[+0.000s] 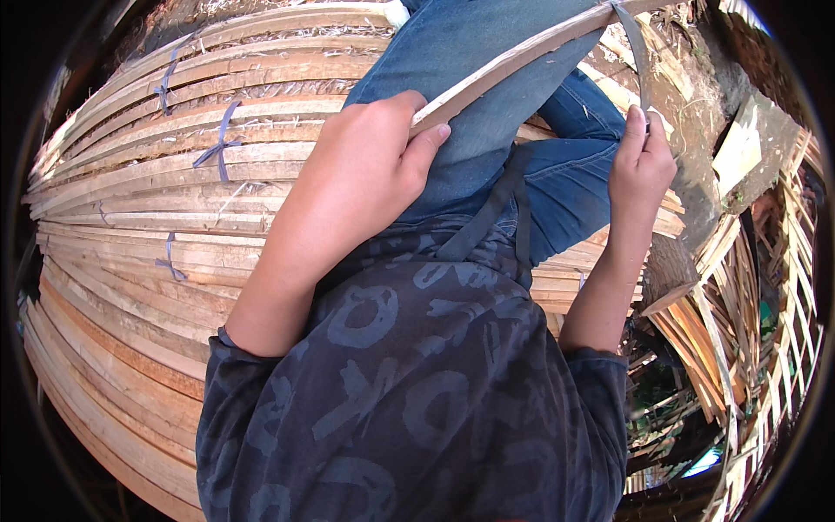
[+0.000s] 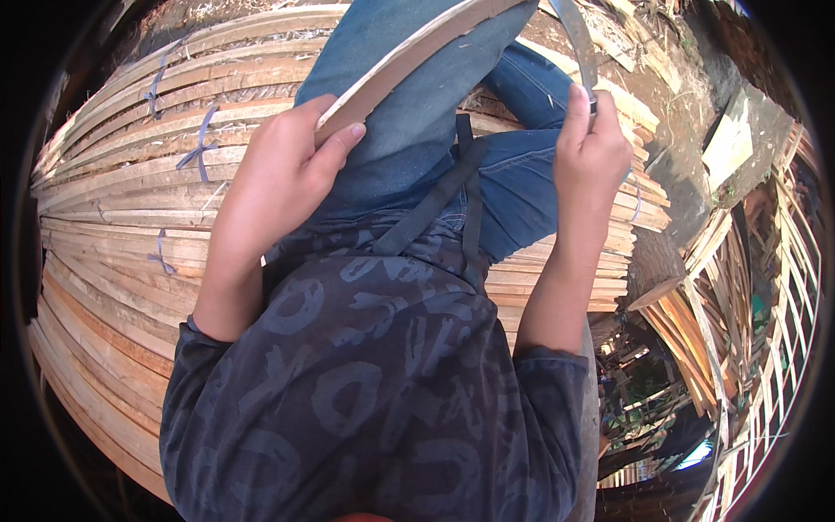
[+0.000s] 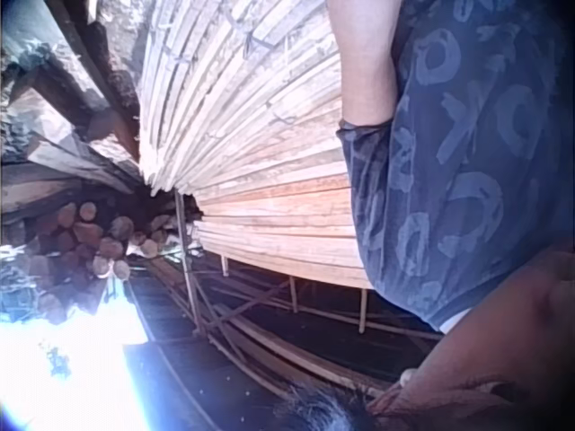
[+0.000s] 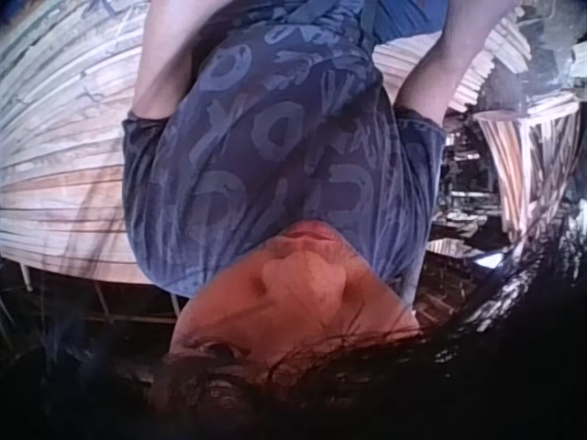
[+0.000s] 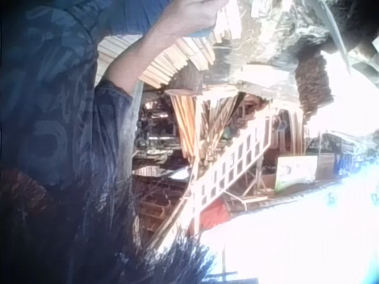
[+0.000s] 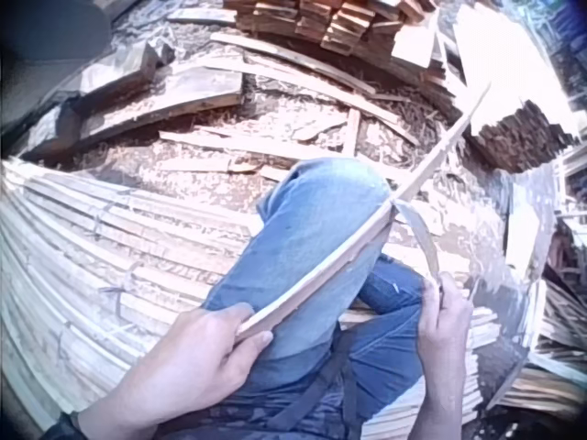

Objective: The person sits on a stack of wooden planks and uses a curved knife to shave thin strips from a long, thin piece of wood. The person holds the wood against their leg and repeatedly scrapes the blade along its length to remove the outer layer.

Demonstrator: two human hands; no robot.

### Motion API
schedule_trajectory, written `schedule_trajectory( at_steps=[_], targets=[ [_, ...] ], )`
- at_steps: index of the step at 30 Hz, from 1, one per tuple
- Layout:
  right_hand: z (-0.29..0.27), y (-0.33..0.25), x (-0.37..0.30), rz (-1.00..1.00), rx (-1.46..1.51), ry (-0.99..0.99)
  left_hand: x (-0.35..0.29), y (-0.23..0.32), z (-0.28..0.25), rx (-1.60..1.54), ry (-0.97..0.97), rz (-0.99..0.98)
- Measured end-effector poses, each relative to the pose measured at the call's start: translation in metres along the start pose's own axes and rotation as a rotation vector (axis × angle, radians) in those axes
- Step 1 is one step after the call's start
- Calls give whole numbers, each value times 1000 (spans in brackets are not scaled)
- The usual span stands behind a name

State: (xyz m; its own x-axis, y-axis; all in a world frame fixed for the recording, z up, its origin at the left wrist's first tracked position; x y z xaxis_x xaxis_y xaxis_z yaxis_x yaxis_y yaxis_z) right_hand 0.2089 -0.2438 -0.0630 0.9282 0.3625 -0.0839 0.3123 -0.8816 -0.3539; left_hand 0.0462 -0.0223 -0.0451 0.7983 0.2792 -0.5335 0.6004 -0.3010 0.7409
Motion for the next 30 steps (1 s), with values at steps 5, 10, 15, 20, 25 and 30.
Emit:
schedule_trajectory(
  at_steps=[5,10,15,20,25,30],
  targets=[
    [-49,135,18,326,-92,138,0,-1,-4,23,-11,-10],
    [-34,77,-10,199,168,109,5,-1,1,32,-56,-49],
    [-4,-20,-33,-70,404,-10,5,2,0,49,-49,-41],
    [5,-61,-41,-272,369,-55,5,-2,2,33,-55,-68],
    [2,-57,-34,-321,255,19,6,-1,1,37,-69,-49],
    [-2,-50,-28,-313,209,44,6,0,1,22,-63,-39]
  ],
)
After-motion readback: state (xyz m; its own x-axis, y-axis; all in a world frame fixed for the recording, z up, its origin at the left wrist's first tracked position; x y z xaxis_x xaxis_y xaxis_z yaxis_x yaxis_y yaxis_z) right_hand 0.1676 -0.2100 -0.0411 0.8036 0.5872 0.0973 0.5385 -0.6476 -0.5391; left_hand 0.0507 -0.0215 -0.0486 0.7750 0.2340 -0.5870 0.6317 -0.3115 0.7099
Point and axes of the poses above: each hand's wrist, its own x-axis towards the middle knuckle, its own z-axis out of the palm, y = z × x, the point moved 6 cm from there along x, towards the middle knuckle, and after that the axes turned 7 degrees about -x, right-handed, at the moved point
